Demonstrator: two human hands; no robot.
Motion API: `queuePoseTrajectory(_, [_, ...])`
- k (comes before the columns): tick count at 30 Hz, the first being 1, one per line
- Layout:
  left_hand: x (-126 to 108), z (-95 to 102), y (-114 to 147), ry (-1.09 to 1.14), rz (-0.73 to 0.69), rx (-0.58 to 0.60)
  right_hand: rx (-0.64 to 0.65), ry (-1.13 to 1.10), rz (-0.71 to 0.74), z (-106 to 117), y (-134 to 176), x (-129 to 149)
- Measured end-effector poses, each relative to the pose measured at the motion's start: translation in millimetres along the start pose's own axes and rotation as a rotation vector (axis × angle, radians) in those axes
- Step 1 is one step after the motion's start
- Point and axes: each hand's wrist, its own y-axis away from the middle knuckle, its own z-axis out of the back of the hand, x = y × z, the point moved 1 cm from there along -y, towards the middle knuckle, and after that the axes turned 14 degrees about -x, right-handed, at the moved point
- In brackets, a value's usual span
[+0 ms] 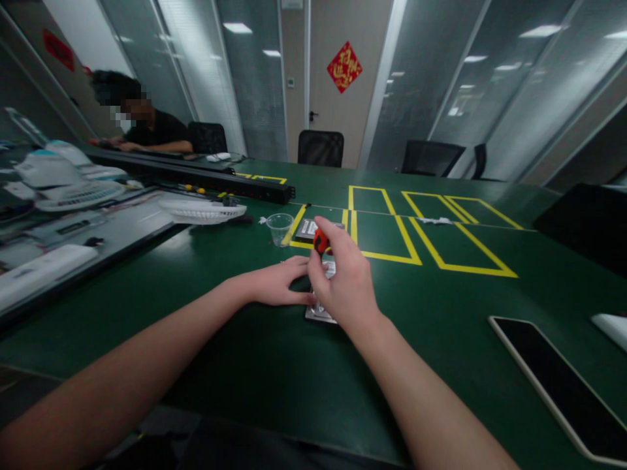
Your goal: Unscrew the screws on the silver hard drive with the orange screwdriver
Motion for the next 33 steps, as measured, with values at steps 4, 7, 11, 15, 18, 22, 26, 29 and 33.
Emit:
queuePoseTrajectory(4, [-1.5,0.4,-0.7,0.006,0.008,0.007,-0.011,-0.020,0.012,-1.3,0.2,-0.7])
queuePoseTrajectory(7, [-1.0,0.5,-0.2,0.011,-0.011,-0.006,-0.021,0.007,0.030,-1.4,-0.6,-2.4])
queuePoseTrajectory(11, [0.5,0.2,0.6,0.008,-0.022,-0.001,-0.037,0.033,0.037,-0.5,-1.3,-3.3])
queuePoseTrajectory(15, [0.1,0.5,0.5,0.009,-0.010,0.013,-0.014,0.021,0.029,-0.1,-0.9,-1.6])
queuePoseTrajectory(18, [0.4,0.1,0.0,0.009,0.012,0.015,-0.002,0.000,0.018,-0.3,0.1,-0.7])
queuePoseTrajectory(22, [1.8,-0.8,-0.4,0.006,0.014,0.007,0.003,-0.014,0.010,-0.9,0.9,-1.9])
queuePoseTrajectory(26, [0.3,0.0,-0.3,0.022,-0.002,0.001,-0.001,0.005,0.027,-0.6,-0.5,-3.0])
queuePoseTrajectory(29, [-1.8,1.2,-0.1,0.015,-0.002,0.007,-0.009,0.025,0.032,0.0,-1.7,-2.7])
queuePoseTrajectory(33, [-2.2,1.0,0.2,0.000,-0.004,0.018,-0.007,0.020,0.038,-0.6,-1.4,-2.3])
